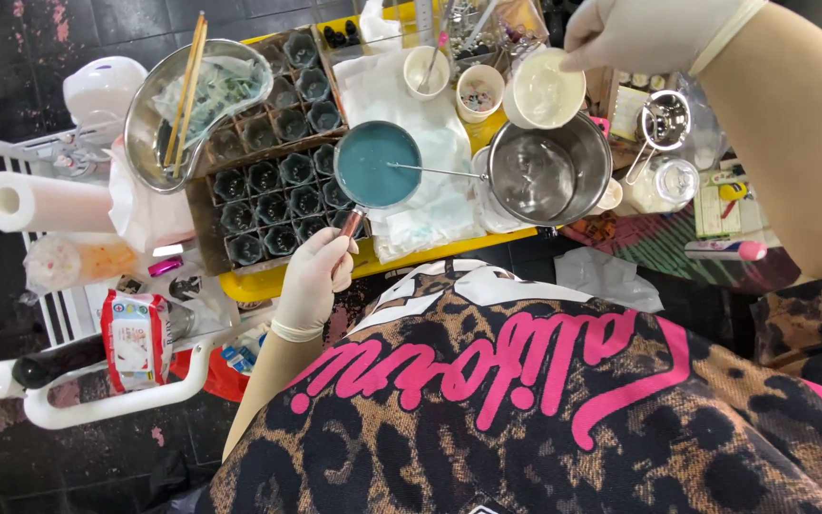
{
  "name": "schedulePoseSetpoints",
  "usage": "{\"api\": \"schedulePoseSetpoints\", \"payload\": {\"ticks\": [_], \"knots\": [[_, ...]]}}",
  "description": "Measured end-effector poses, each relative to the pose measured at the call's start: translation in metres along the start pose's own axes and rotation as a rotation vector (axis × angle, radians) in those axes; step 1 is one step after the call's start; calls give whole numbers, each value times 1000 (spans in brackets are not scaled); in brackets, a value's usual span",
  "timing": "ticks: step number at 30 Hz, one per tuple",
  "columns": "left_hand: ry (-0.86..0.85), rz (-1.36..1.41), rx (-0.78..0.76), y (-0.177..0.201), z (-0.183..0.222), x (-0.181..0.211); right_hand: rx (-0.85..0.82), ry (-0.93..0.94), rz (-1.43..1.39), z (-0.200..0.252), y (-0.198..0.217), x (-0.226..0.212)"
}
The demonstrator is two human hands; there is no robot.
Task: Stirring and preparing colored wax in a melting pot at a candle studio workstation.
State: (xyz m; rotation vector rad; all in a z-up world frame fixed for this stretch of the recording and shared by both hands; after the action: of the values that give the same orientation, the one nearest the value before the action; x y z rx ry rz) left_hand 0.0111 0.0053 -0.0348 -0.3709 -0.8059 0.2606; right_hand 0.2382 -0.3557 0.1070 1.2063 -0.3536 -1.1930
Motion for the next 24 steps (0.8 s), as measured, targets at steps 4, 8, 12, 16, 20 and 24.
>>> {"api": "schedulePoseSetpoints", "payload": {"ticks": [4, 8, 12, 16, 20, 24], "knots": [[11, 21, 2, 5, 3, -9, 28, 93, 30, -41, -4, -2], [11, 41, 14, 6, 7, -14, 79, 259, 79, -93, -17, -12], [15, 36, 25, 7, 10, -20, 26, 225, 132, -132, -27, -34], [14, 5, 59, 3, 15, -20, 46, 237, 127, -157, -41, -56], [19, -7, 60, 6, 11, -27, 10, 283, 224, -202, -71, -54], [-6, -47, 72, 5, 14, -29, -8, 272, 278, -230, -101, -55]]}}
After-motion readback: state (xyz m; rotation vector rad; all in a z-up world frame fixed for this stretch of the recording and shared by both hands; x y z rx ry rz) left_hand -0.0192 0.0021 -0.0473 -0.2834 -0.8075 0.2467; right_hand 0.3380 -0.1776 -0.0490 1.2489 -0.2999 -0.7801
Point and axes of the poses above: each hand's wrist, its own z-axis away from the middle knuckle, its own y-axis out of the back of the hand, x = y × z, the point moved 6 cm from there along -z, towards the middle knuckle, and after that the axes turned 10 degrees about y, right-handed, at the moved point
